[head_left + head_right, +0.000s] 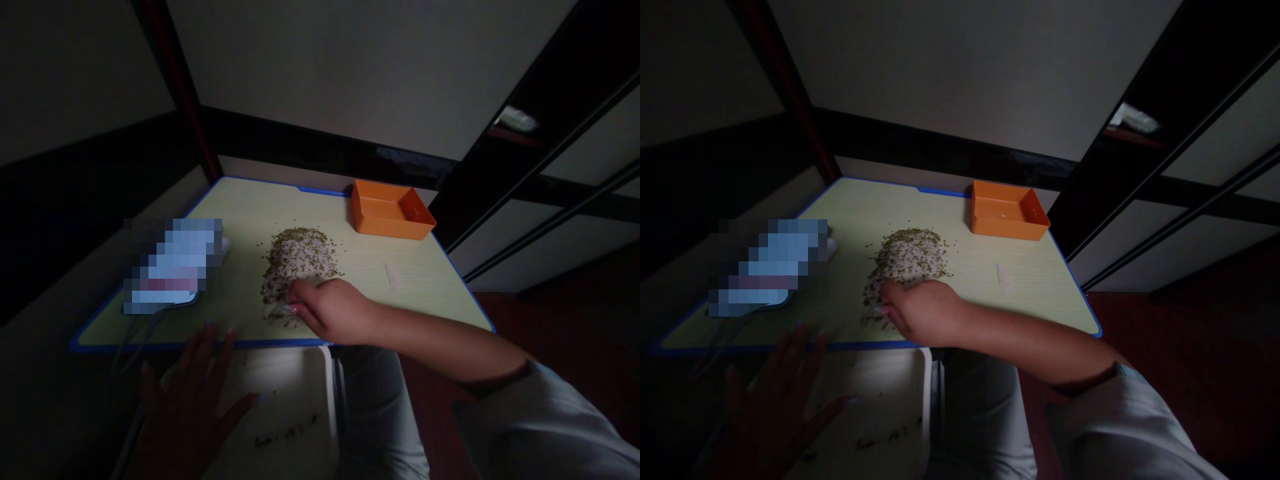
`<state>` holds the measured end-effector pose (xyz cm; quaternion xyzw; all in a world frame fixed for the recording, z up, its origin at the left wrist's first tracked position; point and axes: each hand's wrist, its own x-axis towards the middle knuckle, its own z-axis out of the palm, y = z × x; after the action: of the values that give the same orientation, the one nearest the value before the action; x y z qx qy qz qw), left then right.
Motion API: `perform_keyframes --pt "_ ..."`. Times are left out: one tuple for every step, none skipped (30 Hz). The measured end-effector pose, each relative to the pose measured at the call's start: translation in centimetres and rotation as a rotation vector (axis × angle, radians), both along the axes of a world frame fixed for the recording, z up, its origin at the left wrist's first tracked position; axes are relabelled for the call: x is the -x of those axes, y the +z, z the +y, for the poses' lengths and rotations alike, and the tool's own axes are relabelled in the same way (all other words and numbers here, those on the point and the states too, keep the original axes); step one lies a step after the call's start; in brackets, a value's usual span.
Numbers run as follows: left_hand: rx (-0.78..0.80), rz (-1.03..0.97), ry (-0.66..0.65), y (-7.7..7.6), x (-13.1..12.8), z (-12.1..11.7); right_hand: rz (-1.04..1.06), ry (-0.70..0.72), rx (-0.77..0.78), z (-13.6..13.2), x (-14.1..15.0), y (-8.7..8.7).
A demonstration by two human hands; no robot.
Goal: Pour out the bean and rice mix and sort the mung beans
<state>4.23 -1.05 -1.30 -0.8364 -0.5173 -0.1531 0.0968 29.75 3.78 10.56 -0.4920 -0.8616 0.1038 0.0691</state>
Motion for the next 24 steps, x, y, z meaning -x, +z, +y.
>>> perform_keyframes --pt "-0.001 -0.001 -0.003 0.0 0.0 0.0 -0.036 0.007 -0.016 0.0 0.3 -0.2" --pt "-0.002 0.002 -0.002 0.0 0.0 0.0 -0.069 0.01 -0.033 0.1 0.5 -0.5" --pt "0.0 0.01 0.001 0.0 0.1 0.0 -0.096 0.007 -0.049 0.2 0.8 -0.7" --pt "-0.001 0.016 0.004 0.0 0.1 0.0 -0.116 0.002 -0.064 0.2 0.9 -0.8" --pt "-0.001 0.019 0.01 0.0 0.1 0.0 -0.129 -0.005 -0.073 0.3 1.0 -1.0" --pt "-0.005 0.015 0.011 -0.1 0.1 0.1 -0.139 -0.016 -0.082 0.3 1.1 -1.1" --pt "-0.006 0.01 0.006 -0.2 0.2 0.1 -0.148 -0.031 -0.088 0.4 1.0 -1.1" --pt "-0.013 0.0 0.003 -0.3 0.2 0.1 -0.16 -0.047 -0.091 0.4 1.0 -1.1" --pt "-0.02 -0.012 0.0 -0.4 0.2 0.1 -0.175 -0.063 -0.091 0.4 0.8 -1.1" --pt "-0.023 -0.018 0.002 -0.5 0.2 0.1 -0.19 -0.08 -0.087 0.4 0.7 -1.1" --pt "-0.016 -0.016 0.007 -0.5 0.2 0.1 -0.203 -0.094 -0.085 0.5 0.5 -1.1" --pt "-0.005 -0.011 0.013 -0.5 0.2 0.1 -0.215 -0.106 -0.082 0.5 0.3 -1.0" --pt "0.006 -0.004 0.016 -0.5 0.2 0.1 -0.224 -0.116 -0.08 0.5 0.1 -1.0" --pt "0.013 0.003 0.017 -0.4 0.1 0.1 -0.231 -0.125 -0.079 0.6 -0.2 -1.0" --pt "0.017 0.006 0.015 -0.2 0.1 0.1 -0.237 -0.133 -0.079 0.6 -0.4 -1.0" --pt "0.02 0.009 0.014 -0.1 0.1 0.1 -0.244 -0.141 -0.076 0.6 -0.6 -0.9" --pt "0.016 0.011 0.013 0.0 0.0 0.1 -0.251 -0.149 -0.072 0.7 -0.9 -0.9" --pt "0.009 0.01 0.015 0.1 0.0 0.0 -0.257 -0.155 -0.069 0.7 -1.1 -0.9" --pt "0.007 0.011 0.019 0.2 -0.1 0.0 -0.263 -0.158 -0.069 0.8 -1.5 -0.9" --pt "0.007 0.012 0.021 0.3 -0.1 0.0 -0.269 -0.158 -0.072 0.8 -1.8 -1.0" --pt "0.01 0.016 0.023 0.3 -0.2 0.0 -0.272 -0.153 -0.081 0.9 -2.2 -1.0" --pt "0.014 0.018 0.027 0.3 -0.2 0.0 -0.273 -0.142 -0.095 1.0 -2.6 -1.1" --pt "0.013 0.016 0.027 0.2 -0.2 0.0 -0.273 -0.127 -0.112 1.1 -3.1 -1.1" --pt "0.013 0.014 0.027 0.2 -0.2 0.0 -0.269 -0.11 -0.128 1.3 -3.6 -1.2"
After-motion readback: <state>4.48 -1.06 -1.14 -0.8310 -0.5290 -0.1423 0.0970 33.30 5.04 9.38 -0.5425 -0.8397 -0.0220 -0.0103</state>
